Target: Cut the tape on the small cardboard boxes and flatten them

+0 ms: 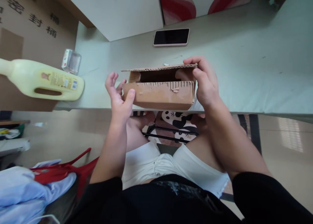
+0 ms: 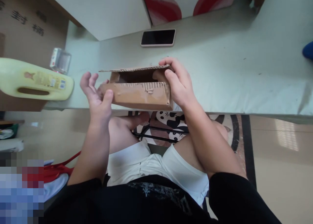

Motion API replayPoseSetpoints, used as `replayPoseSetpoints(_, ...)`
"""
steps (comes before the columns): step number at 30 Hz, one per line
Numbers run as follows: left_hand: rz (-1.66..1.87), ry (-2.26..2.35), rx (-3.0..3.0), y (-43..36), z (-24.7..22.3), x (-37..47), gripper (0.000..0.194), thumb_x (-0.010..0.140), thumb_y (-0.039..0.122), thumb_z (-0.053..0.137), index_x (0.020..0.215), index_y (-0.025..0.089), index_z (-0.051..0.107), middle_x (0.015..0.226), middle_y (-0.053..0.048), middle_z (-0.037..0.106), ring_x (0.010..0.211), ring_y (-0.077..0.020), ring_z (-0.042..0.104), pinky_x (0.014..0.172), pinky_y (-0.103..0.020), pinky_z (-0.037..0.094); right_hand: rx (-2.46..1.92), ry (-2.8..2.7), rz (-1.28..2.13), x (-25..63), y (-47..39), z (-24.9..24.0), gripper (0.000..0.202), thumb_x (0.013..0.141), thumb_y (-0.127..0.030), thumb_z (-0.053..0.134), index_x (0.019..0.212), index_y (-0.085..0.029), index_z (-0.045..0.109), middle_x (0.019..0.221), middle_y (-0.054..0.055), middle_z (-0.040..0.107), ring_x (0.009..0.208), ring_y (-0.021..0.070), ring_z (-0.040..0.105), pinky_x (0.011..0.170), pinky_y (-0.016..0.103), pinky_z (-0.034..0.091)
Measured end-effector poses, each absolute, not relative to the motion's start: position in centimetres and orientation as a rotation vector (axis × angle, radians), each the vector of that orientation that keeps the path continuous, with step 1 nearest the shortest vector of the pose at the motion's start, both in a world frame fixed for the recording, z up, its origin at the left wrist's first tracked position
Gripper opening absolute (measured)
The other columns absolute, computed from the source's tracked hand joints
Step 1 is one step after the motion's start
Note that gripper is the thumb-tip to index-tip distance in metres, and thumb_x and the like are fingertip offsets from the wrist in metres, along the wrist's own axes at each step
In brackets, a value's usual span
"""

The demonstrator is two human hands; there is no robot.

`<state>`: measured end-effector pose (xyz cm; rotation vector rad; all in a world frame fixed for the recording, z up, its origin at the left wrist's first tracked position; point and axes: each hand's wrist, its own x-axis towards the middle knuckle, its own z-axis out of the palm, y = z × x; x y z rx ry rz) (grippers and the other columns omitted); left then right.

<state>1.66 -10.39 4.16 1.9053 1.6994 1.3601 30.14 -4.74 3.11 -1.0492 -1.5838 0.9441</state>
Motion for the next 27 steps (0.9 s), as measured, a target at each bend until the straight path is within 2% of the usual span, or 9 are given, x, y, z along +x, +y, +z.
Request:
replayPoseSetpoints(2, 1.352, 1.675, 1.949, -9.6, 3.8, 2.1, 0.065, 0.089, 0.062, 0.062, 0.146, 0.035, 0.045, 0.159, -0.008, 0.041, 0.151, -0.0289, 0.038, 0.125, -0.050, 0.033, -1.009, -1.569, 0.932, 29.9, -4.6, 2.8, 0.042, 0.103, -0.056, 0.035, 0.111, -0.026, 0.063, 0.118, 0.006, 0.066, 0.124, 0.0282, 0.060, 0.109, 0.053, 0.048)
replayPoseSetpoints(4, 1.306, 1.658, 1.971, -9.2, 3.4, 2.5, 0.052, 0.093, 0.059, 0.057, 0.136, 0.030, 0.058, 0.153, -0.008, 0.051, 0.148, -0.0286, 0.044, 0.126, -0.050, 0.032, -0.982, -1.565, 0.920, 29.9, -4.3, 2.6, 0.041, 0.101, -0.057, 0.040, 0.102, -0.024, 0.065, 0.115, 0.007, 0.066, 0.127, 0.0289, 0.058, 0.112, 0.054, 0.045)
replayPoseSetpoints(6, 1.289, 1.662, 1.963, -9.3, 3.1, 2.9, 0.044, 0.096, 0.056, 0.054, 0.124, 0.026, 0.068, 0.144, -0.009, 0.060, 0.142, -0.0280, 0.052, 0.124, -0.050, 0.036, -0.974, -1.570, 0.926, 29.9, -4.2, 2.5, 0.034, 0.098, -0.053, 0.049, 0.094, -0.023, 0.065, 0.111, 0.007, 0.066, 0.127, 0.0291, 0.057, 0.113, 0.054, 0.043)
replayPoseSetpoints(9, 1.334, 1.691, 1.913, -9.6, 2.8, 3.2, 0.041, 0.097, 0.054, 0.055, 0.120, 0.025, 0.072, 0.142, -0.008, 0.064, 0.139, -0.0271, 0.055, 0.122, -0.050, 0.040, -0.966, -1.572, 0.937, 30.0, -4.2, 2.4, 0.023, 0.093, -0.044, 0.057, 0.088, -0.023, 0.064, 0.109, 0.006, 0.066, 0.124, 0.0284, 0.059, 0.113, 0.053, 0.044)
replayPoseSetpoints(12, 1.358, 1.701, 1.856, -9.7, 2.7, 3.1, 0.039, 0.095, 0.053, 0.057, 0.119, 0.027, 0.074, 0.142, -0.006, 0.064, 0.139, -0.0265, 0.056, 0.122, -0.050, 0.040, -0.970, -1.549, 0.962, 29.9, -4.5, 2.2, 0.023, 0.094, -0.043, 0.053, 0.097, -0.023, 0.063, 0.110, 0.006, 0.066, 0.117, 0.0268, 0.062, 0.108, 0.051, 0.048)
replayPoseSetpoints(16, 1.425, 1.655, 1.746, -9.7, 2.5, 2.2, 0.036, 0.091, 0.051, 0.063, 0.114, 0.027, 0.077, 0.140, -0.005, 0.067, 0.140, -0.0265, 0.055, 0.124, -0.049, 0.038, -1.061, -1.490, 0.968, 29.8, -4.6, 1.8, 0.041, 0.100, -0.052, 0.039, 0.125, -0.024, 0.056, 0.121, 0.007, 0.065, 0.114, 0.0249, 0.063, 0.103, 0.049, 0.052)
replayPoseSetpoints(21, 1.741, 1.550, 1.153, -9.6, 2.5, 0.0, 0.032, 0.077, 0.041, 0.078, 0.103, 0.021, 0.078, 0.132, -0.006, 0.072, 0.138, -0.0298, 0.057, 0.123, -0.048, 0.041, -1.159, -1.541, 1.075, 29.3, -4.2, 2.0, 0.051, 0.102, -0.058, 0.033, 0.119, -0.019, 0.061, 0.123, 0.011, 0.068, 0.113, 0.0258, 0.064, 0.099, 0.047, 0.052)
replayPoseSetpoints(25, 1.626, 1.545, 1.026, -9.9, 2.6, -1.2, 0.043, 0.084, 0.047, 0.070, 0.124, 0.035, 0.070, 0.139, 0.007, 0.068, 0.141, -0.0258, 0.054, 0.122, -0.047, 0.043, -0.890, -1.713, 1.460, 27.6, -4.4, 2.2, 0.063, 0.098, -0.070, 0.027, 0.100, -0.018, 0.063, 0.106, 0.012, 0.070, 0.092, 0.0232, 0.068, 0.090, 0.044, 0.056)
replayPoseSetpoints(27, 1.557, 1.528, 1.006, -10.7, 2.4, -1.3, 0.041, 0.086, 0.055, 0.063, 0.125, 0.040, 0.069, 0.137, 0.012, 0.068, 0.143, -0.0233, 0.052, 0.120, -0.044, 0.046, -0.715, -1.808, 1.448, 26.6, -4.7, 2.1, 0.066, 0.096, -0.075, 0.028, 0.102, -0.019, 0.063, 0.115, 0.014, 0.068, 0.110, 0.0269, 0.065, 0.101, 0.047, 0.052)
